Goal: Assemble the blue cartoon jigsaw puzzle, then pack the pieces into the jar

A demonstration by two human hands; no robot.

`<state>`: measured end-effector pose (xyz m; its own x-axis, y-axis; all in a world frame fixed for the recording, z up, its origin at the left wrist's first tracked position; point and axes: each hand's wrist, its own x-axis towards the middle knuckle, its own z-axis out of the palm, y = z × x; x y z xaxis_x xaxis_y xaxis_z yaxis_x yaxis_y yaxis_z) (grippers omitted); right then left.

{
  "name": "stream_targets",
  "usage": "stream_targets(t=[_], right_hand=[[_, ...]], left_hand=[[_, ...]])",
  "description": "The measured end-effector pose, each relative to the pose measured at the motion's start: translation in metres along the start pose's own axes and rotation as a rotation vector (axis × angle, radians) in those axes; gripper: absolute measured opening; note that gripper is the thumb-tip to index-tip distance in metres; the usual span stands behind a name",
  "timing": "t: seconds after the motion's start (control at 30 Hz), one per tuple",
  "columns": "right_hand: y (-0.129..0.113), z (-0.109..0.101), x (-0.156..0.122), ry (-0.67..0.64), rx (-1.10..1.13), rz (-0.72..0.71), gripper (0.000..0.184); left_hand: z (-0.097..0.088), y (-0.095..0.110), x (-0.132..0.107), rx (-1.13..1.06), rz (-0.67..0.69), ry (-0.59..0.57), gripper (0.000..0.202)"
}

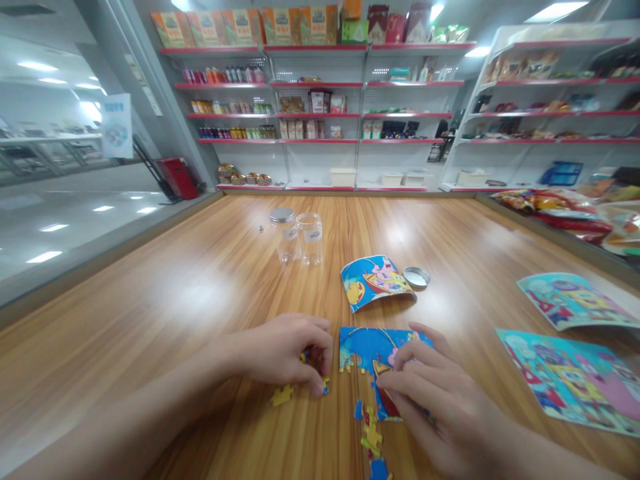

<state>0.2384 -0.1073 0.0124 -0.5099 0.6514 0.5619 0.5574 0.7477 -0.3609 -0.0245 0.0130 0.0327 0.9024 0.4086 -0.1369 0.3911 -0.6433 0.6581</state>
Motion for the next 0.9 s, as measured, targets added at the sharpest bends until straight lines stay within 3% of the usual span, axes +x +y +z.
stream_targets(t=[0.63,0.9], right_hand=[[-0.0009,0.0004,0.0006,-0.014,-0.006,-0.005,0.020],[-0.0067,0.0017,-0.0027,-0.103,-0.021,-0.020,0.018]], left_hand=[[0.0003,0.0014,0.0004,-0.009,-0.012,-0.005,0.021],[0.0003,-0.0013,-0.0002,0.014,-0.009,-0.007,0.019]])
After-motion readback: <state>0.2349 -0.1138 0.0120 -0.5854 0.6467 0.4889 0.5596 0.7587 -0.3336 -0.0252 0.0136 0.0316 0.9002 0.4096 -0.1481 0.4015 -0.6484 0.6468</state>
